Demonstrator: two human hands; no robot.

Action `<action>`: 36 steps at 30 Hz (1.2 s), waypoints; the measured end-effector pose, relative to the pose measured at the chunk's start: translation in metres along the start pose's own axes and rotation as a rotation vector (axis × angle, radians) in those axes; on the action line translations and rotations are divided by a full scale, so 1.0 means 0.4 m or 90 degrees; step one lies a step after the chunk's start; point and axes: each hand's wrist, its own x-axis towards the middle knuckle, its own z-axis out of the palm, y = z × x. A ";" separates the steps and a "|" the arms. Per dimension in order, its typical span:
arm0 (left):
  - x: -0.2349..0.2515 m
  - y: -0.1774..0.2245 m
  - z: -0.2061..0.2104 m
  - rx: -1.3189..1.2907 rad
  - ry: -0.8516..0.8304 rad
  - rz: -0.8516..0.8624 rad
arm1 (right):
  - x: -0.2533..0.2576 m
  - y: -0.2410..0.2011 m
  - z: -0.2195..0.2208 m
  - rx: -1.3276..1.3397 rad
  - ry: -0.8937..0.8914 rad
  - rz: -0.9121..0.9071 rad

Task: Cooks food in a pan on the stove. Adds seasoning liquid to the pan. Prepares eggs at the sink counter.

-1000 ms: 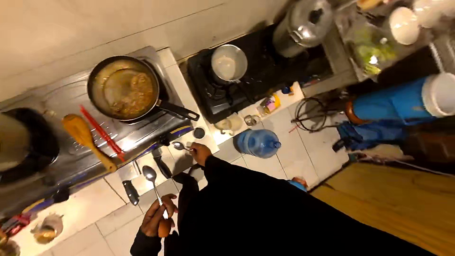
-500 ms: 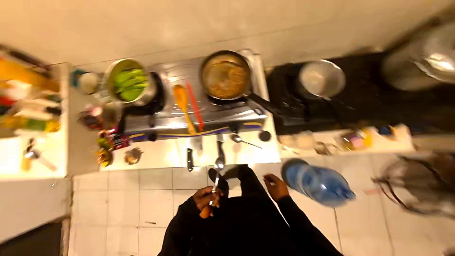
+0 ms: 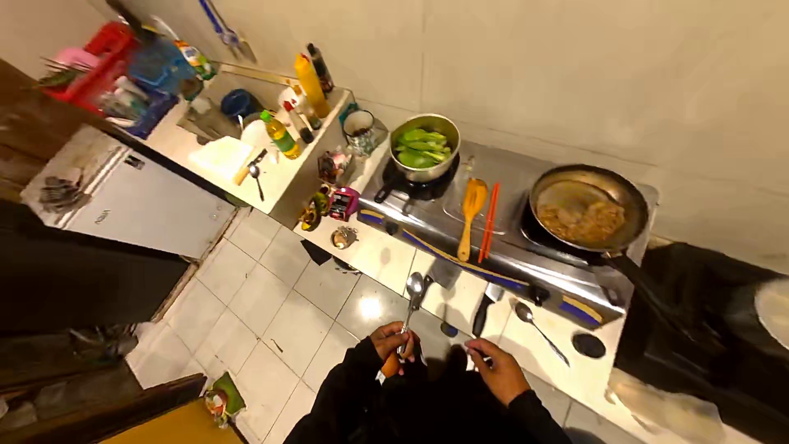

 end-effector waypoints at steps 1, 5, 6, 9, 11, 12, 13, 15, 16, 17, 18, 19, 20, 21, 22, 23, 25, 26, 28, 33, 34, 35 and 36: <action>-0.012 -0.007 -0.010 -0.008 0.023 0.003 | 0.008 -0.014 0.002 -0.012 -0.024 -0.008; -0.037 -0.036 -0.027 -0.023 0.087 0.024 | 0.029 -0.022 0.011 -0.059 -0.153 -0.031; -0.036 -0.041 -0.028 -0.027 0.099 0.031 | 0.037 -0.019 0.011 -0.079 -0.191 -0.028; -0.034 -0.053 -0.026 -0.024 0.136 0.019 | 0.057 -0.009 0.015 -0.131 -0.273 -0.006; -0.037 -0.074 -0.014 -0.022 0.163 -0.001 | 0.053 0.000 0.021 -0.141 -0.287 0.030; -0.039 -0.089 -0.006 -0.020 0.177 -0.008 | 0.050 0.007 0.024 -0.139 -0.286 0.046; -0.047 -0.107 0.002 -0.011 0.186 -0.019 | 0.045 0.018 0.030 -0.141 -0.291 0.065; -0.086 -0.148 0.012 0.047 0.190 -0.079 | 0.022 0.051 0.055 -0.152 -0.336 0.115; -0.115 -0.166 0.011 0.094 0.187 -0.127 | 0.004 0.074 0.076 -0.158 -0.364 0.140; -0.140 -0.178 0.002 0.142 0.176 -0.174 | -0.017 0.104 0.098 -0.166 -0.384 0.165; -0.157 -0.188 -0.013 0.179 0.158 -0.204 | -0.038 0.137 0.119 -0.173 -0.399 0.189; -0.169 -0.201 -0.032 0.201 0.144 -0.214 | -0.064 0.165 0.135 -0.182 -0.418 0.221; -0.175 -0.204 -0.053 0.214 0.128 -0.218 | -0.091 0.185 0.148 -0.191 -0.431 0.256; -0.179 -0.206 -0.077 0.224 0.111 -0.217 | -0.129 0.202 0.164 -0.188 -0.422 0.291; -0.180 -0.207 -0.108 0.234 0.087 -0.221 | -0.173 0.217 0.188 -0.173 -0.391 0.328; -0.180 -0.203 -0.143 0.250 0.061 -0.231 | -0.215 0.232 0.221 -0.149 -0.345 0.368; -0.186 -0.200 -0.208 0.291 0.009 -0.250 | -0.285 0.234 0.287 -0.109 -0.257 0.431; -0.194 -0.215 -0.240 0.299 -0.002 -0.247 | -0.309 0.221 0.324 -0.095 -0.217 0.454; -0.236 -0.268 -0.288 0.272 0.013 -0.249 | -0.343 0.184 0.408 -0.083 -0.149 0.502; -0.335 -0.439 -0.317 0.153 0.141 -0.290 | -0.213 0.186 0.538 -0.102 -0.125 0.554; -0.352 -0.495 -0.325 0.126 0.165 -0.289 | -0.152 0.223 0.556 -0.107 -0.119 0.557; -0.370 -0.557 -0.335 0.102 0.192 -0.292 | -0.080 0.273 0.574 -0.113 -0.117 0.561; -0.380 -0.618 -0.343 0.079 0.217 -0.296 | 0.003 0.334 0.588 -0.122 -0.113 0.561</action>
